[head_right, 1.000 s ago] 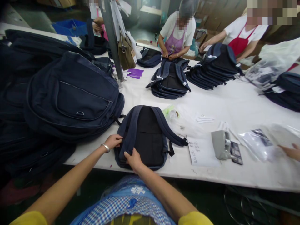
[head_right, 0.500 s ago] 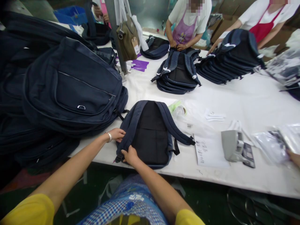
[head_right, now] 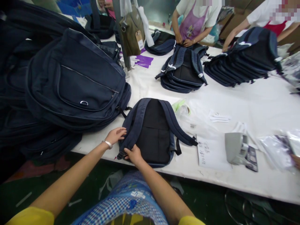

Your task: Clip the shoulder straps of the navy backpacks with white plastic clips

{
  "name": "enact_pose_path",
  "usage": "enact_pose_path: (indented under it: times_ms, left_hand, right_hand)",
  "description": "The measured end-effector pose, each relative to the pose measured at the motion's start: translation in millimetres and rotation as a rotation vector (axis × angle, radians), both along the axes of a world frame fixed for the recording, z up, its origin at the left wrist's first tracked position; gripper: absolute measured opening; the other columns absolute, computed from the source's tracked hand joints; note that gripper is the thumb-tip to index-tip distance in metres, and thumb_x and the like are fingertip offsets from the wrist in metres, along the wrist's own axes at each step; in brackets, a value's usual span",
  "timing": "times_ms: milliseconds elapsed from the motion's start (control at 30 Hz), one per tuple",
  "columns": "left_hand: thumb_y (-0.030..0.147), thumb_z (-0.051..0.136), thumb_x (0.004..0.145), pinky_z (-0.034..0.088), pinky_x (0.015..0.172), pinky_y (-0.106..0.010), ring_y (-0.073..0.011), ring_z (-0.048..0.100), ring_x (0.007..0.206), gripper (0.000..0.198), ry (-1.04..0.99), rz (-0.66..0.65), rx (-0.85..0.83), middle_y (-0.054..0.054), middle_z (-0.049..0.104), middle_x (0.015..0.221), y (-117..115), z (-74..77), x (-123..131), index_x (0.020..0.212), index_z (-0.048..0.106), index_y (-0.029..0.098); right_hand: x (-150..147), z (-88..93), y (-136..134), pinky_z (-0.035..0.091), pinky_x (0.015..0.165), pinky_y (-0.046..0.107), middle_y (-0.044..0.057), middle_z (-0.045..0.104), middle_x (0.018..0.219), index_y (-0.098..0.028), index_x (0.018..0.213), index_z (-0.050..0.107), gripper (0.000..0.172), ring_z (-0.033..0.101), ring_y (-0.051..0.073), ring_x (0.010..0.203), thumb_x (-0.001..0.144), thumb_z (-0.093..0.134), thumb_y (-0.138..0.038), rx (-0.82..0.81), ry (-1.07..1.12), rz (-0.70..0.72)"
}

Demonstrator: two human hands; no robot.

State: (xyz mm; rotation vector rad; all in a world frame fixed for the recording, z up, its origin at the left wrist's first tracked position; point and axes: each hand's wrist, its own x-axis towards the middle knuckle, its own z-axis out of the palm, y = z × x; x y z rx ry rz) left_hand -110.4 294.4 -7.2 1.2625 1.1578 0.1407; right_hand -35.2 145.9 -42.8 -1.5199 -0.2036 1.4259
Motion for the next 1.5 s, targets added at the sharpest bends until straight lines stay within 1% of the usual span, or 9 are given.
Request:
enact_pose_path:
  times_ms: [100,233,367,567,667,800,1000,1267,1500]
  left_hand:
    - [0.054,0.053,0.077,0.055,0.063,-0.027,-0.0204,0.067,0.081,0.041,0.164,0.053,0.179,-0.007,0.070,0.088,-32,5.4,-38,0.095,0.061,0.018]
    - [0.057,0.055,0.075,0.055,0.064,-0.029,-0.0228,0.067,0.086,0.046,0.142,0.057,-0.113,-0.009,0.071,0.093,-75,2.3,-71,0.094,0.062,0.016]
    - [0.055,0.064,0.069,0.053,0.072,-0.030,-0.0233,0.066,0.090,0.055,0.065,0.137,-0.149,-0.011,0.071,0.099,-83,-2.7,-60,0.105,0.062,0.014]
    - [0.045,0.073,0.065,0.052,0.082,-0.032,-0.0225,0.064,0.095,0.054,-0.096,0.260,-0.257,-0.014,0.068,0.103,-95,2.3,-35,0.107,0.059,0.014]
    - [0.038,0.080,0.059,0.052,0.086,-0.032,-0.0222,0.063,0.100,0.058,-0.150,0.452,-0.257,-0.015,0.063,0.111,-115,3.3,-28,0.108,0.057,0.016]
    - [0.049,0.068,0.071,0.055,0.078,-0.030,-0.0221,0.062,0.101,0.046,-0.146,0.663,-0.479,-0.016,0.060,0.116,-128,1.6,-24,0.102,0.059,0.016]
    - [0.047,0.070,0.067,0.054,0.073,-0.033,-0.0237,0.066,0.090,0.047,-0.140,0.386,-0.451,-0.011,0.071,0.096,-112,-6.9,-16,0.102,0.065,0.015]
    - [0.036,0.066,0.072,0.054,0.073,-0.034,-0.0231,0.068,0.084,0.038,-0.103,0.332,-0.271,-0.011,0.073,0.095,-98,-23.1,-1,0.102,0.068,0.013]
    - [0.037,0.064,0.074,0.054,0.066,-0.029,-0.0196,0.067,0.075,0.037,-0.081,0.286,-0.215,-0.010,0.073,0.089,-85,-16.0,13,0.101,0.069,0.012]
  right_hand:
    - [2,3.1,-1,0.053,0.042,0.021,-0.001,0.064,0.070,-0.016,0.092,0.054,0.035,0.064,0.013,0.054,0.066,0.072,-0.032,-0.008,0.033,-0.002]
    - [-1,6.9,-7,0.056,0.047,0.023,0.001,0.065,0.076,-0.016,0.094,0.055,0.038,0.065,0.014,0.061,0.065,0.073,-0.034,0.050,0.013,-0.037]
    - [0,16.1,-14,0.057,0.058,0.025,0.003,0.066,0.092,-0.019,0.105,0.054,0.044,0.065,0.015,0.076,0.069,0.071,-0.038,0.103,0.076,-0.081]
    - [19,30.1,-27,0.044,0.052,0.016,0.000,0.064,0.085,-0.023,0.097,0.061,0.028,0.056,0.008,0.063,0.075,0.067,-0.039,0.080,0.256,-0.013]
    - [25,33.9,-37,0.042,0.052,0.018,0.000,0.062,0.082,-0.025,0.098,0.060,0.026,0.055,0.009,0.063,0.077,0.065,-0.041,0.046,0.252,0.005]
    - [26,40.4,-42,0.044,0.053,0.024,0.002,0.063,0.086,-0.027,0.102,0.059,0.032,0.058,0.015,0.066,0.077,0.063,-0.046,0.019,0.201,0.056]
    - [28,50.5,-39,0.047,0.054,0.027,0.003,0.064,0.089,-0.028,0.105,0.057,0.035,0.060,0.016,0.066,0.076,0.063,-0.048,0.001,0.169,0.107]
    - [39,37.8,-45,0.044,0.054,0.021,0.003,0.064,0.098,-0.027,0.106,0.059,0.031,0.057,0.013,0.073,0.077,0.065,-0.036,0.040,-0.021,0.084]
    - [53,32.0,-45,0.046,0.059,0.026,0.002,0.066,0.091,-0.026,0.111,0.058,0.035,0.054,0.014,0.066,0.078,0.063,-0.036,0.089,-0.154,0.102]
